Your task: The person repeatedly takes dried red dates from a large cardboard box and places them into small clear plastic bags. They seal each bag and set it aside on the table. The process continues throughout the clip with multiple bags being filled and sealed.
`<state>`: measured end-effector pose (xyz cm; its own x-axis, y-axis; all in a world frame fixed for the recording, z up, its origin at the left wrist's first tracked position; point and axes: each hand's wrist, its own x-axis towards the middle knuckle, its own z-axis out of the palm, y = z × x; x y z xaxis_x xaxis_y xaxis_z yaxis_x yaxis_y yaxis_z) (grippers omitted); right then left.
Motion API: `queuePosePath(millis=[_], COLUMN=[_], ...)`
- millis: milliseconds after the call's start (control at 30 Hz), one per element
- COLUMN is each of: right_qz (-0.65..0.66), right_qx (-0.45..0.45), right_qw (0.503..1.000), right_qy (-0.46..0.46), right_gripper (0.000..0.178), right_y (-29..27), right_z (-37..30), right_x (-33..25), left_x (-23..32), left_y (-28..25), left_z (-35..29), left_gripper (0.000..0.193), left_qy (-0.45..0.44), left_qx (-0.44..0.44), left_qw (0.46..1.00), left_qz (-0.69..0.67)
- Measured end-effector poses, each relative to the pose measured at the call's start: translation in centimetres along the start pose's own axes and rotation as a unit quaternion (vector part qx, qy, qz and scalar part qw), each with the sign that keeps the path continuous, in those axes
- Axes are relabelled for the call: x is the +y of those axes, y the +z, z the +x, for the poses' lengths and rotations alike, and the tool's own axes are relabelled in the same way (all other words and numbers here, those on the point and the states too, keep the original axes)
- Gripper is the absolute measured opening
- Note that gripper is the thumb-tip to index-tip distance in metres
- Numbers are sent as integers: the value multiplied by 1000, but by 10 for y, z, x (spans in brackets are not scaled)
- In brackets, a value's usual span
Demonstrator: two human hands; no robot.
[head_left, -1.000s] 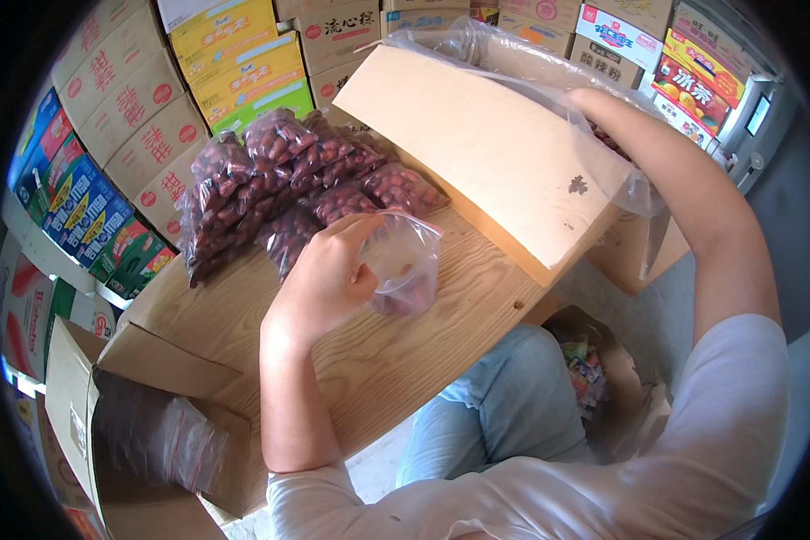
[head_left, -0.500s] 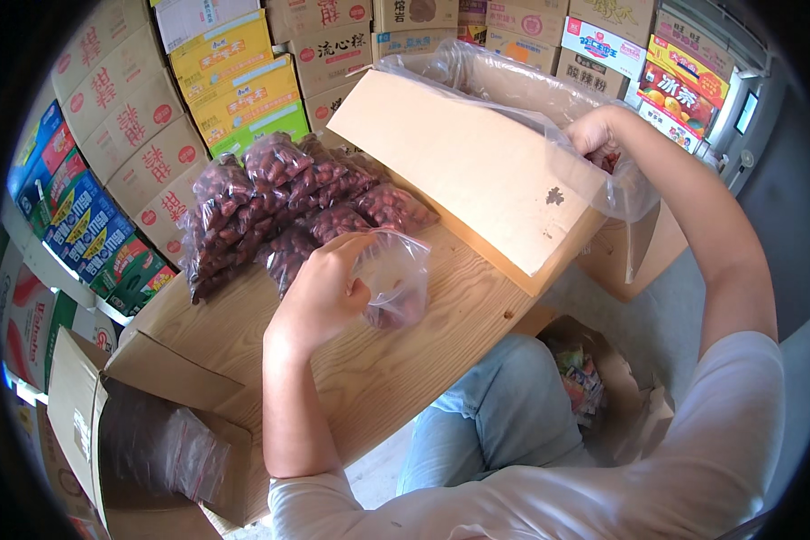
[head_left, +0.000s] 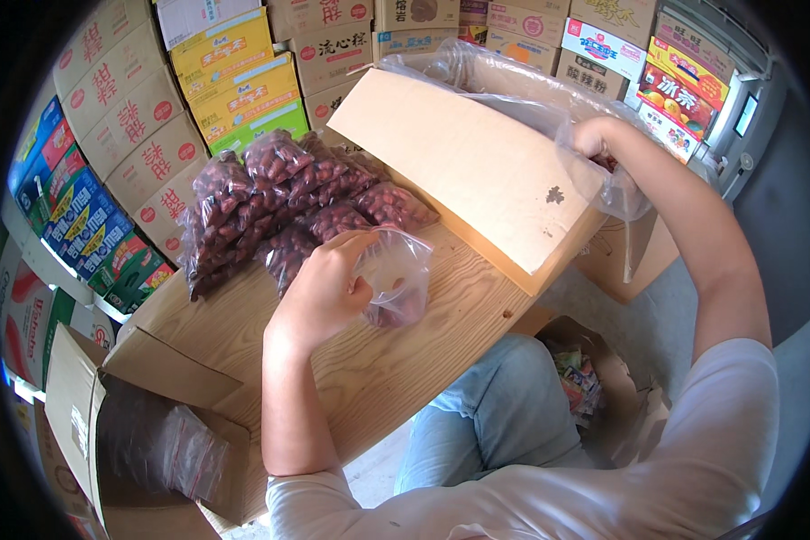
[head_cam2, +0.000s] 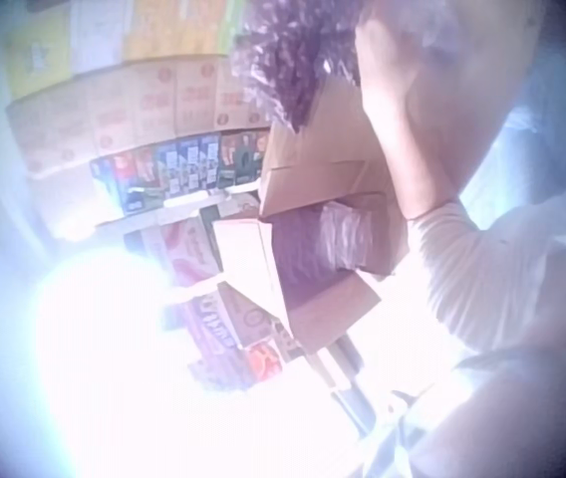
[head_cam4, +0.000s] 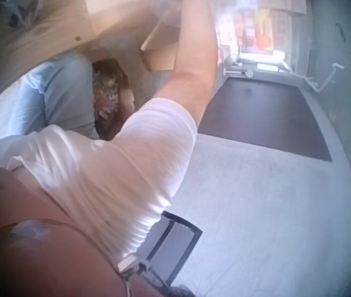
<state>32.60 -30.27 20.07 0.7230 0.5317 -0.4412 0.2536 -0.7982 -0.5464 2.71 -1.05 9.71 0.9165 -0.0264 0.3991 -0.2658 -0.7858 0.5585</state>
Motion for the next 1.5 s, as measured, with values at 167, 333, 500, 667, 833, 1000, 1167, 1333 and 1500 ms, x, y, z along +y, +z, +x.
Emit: queuePosePath(millis=[167, 333, 500, 667, 833, 1000, 1167, 1333, 1500], right_qz=[73, 198, 379, 409, 527, 504, 524, 504, 524], right_qx=[11, 108, 146, 119, -124, -75, -86, -137, -157], right_qw=[997, 974, 913, 894, 820, 833, 841, 843, 828], right_qy=[-8, 0, -46, -138, -185, -214, -105, -126, -124], right_gripper=[37, 31, 24, 30, 8, 30, 28, 26, 25], right_y=[-10, -23, -30, -58, -6, 97, 182, 206, 209], right_z=[25, 20, -11, -27, -28, -30, -26, -10, 3], right_x=[17, 9, -21, -41, -112, -148, -164, -155, -154], left_x=[1, 0, -7, -1, -5, -10, -20, -27, -29], left_y=[0, 1, 2, 3, 5, 10, 15, 16, 16], left_z=[2, 2, 1, 4, 3, 4, 8, 11, 10], left_gripper=[52, 53, 54, 56, 57, 51, 54, 51, 51], left_qy=[1, 4, -8, -33, -78, -104, -99, -60, -77], left_qx=[0, 0, -1, 5, 23, 80, 82, 95, 103], left_qw=[1000, 1000, 1000, 997, 991, 985, 988, 993, 987], left_qz=[3, -9, -26, -70, -107, -109, -84, -45, -95])
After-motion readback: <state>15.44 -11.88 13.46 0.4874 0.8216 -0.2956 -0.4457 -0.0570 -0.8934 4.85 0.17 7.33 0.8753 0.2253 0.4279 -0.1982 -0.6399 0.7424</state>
